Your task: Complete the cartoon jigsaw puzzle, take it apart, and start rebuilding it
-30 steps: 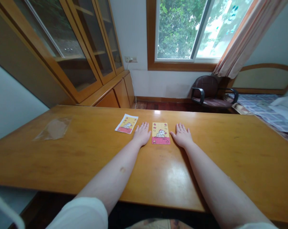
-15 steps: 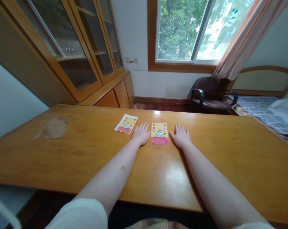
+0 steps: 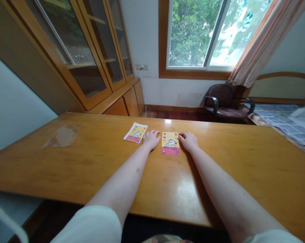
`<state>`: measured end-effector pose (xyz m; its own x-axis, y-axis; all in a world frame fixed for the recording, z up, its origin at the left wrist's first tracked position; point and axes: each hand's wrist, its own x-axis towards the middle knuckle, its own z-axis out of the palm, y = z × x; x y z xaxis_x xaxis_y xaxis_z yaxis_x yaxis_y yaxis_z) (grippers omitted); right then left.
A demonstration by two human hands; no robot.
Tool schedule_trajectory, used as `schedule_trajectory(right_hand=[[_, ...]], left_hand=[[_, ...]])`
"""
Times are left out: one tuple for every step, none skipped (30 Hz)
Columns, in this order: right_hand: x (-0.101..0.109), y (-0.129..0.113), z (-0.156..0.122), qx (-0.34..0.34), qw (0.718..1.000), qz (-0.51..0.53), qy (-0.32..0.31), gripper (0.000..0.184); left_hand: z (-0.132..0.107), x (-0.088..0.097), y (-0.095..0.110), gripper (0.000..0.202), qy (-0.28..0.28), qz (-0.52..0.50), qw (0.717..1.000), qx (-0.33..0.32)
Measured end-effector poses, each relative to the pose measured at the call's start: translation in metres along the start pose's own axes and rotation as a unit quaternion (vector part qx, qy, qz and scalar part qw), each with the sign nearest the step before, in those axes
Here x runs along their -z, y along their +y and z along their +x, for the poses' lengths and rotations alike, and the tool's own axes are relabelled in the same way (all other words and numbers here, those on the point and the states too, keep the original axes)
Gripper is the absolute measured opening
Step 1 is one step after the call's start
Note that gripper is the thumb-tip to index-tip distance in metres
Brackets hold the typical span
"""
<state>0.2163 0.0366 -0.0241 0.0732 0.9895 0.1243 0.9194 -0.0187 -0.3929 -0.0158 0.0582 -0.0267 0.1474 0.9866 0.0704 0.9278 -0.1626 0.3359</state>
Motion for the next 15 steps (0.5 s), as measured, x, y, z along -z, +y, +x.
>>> schedule_trajectory(right_hand=[[-0.001, -0.002, 0.004, -0.030, 1.000, 0.003, 0.001, 0.035], [-0.002, -0.005, 0.007, -0.056, 0.998, 0.003, 0.001, 0.037], [-0.004, -0.008, 0.009, -0.072, 0.997, -0.001, 0.002, 0.039], [-0.005, -0.010, 0.010, -0.074, 0.997, -0.010, 0.001, 0.042], [-0.007, -0.012, 0.011, -0.060, 0.998, -0.021, 0.001, 0.045], [-0.008, -0.014, 0.011, -0.033, 0.999, -0.031, 0.003, 0.047], [-0.010, -0.015, 0.011, -0.002, 0.999, -0.039, 0.000, 0.047], [-0.011, -0.015, 0.010, 0.023, 0.999, -0.043, -0.002, 0.047], [-0.012, -0.015, 0.010, 0.041, 0.998, -0.045, -0.004, 0.046], [-0.013, -0.014, 0.009, 0.050, 0.998, -0.043, -0.006, 0.044], [-0.013, -0.013, 0.010, 0.054, 0.998, -0.040, -0.007, 0.043], [-0.013, -0.012, 0.010, 0.054, 0.998, -0.036, -0.007, 0.042], [-0.013, -0.011, 0.010, 0.056, 0.998, -0.032, -0.009, 0.041], [-0.013, -0.010, 0.011, 0.059, 0.998, -0.029, -0.014, 0.040], [-0.013, -0.009, 0.012, 0.065, 0.997, -0.026, -0.020, 0.040]], left_hand=[[0.003, 0.000, 0.001, 0.044, 0.002, -0.007, 1.000, 0.020], [0.006, 0.000, 0.002, 0.044, 0.005, -0.012, 0.999, 0.039], [0.008, 0.000, 0.003, 0.044, 0.010, -0.015, 0.998, 0.055], [0.009, -0.002, 0.005, 0.045, 0.015, -0.015, 0.998, 0.063], [0.010, -0.003, 0.007, 0.046, 0.020, -0.011, 0.998, 0.066], [0.010, -0.006, 0.010, 0.048, 0.025, -0.004, 0.998, 0.057], [0.009, -0.008, 0.012, 0.051, 0.032, 0.005, 0.999, 0.038], [0.009, -0.010, 0.014, 0.052, 0.034, 0.018, 0.999, 0.016], [0.008, -0.012, 0.015, 0.052, 0.030, 0.027, 0.999, -0.004], [0.008, -0.014, 0.016, 0.051, 0.025, 0.032, 0.999, -0.014], [0.008, -0.015, 0.017, 0.050, 0.020, 0.034, 0.999, -0.021], [0.008, -0.016, 0.017, 0.049, 0.014, 0.034, 0.999, -0.026], [0.008, -0.016, 0.017, 0.048, 0.008, 0.031, 0.999, -0.028], [0.008, -0.015, 0.016, 0.047, 0.004, 0.028, 0.999, -0.031], [0.009, -0.015, 0.015, 0.047, 0.000, 0.025, 0.999, -0.035]])
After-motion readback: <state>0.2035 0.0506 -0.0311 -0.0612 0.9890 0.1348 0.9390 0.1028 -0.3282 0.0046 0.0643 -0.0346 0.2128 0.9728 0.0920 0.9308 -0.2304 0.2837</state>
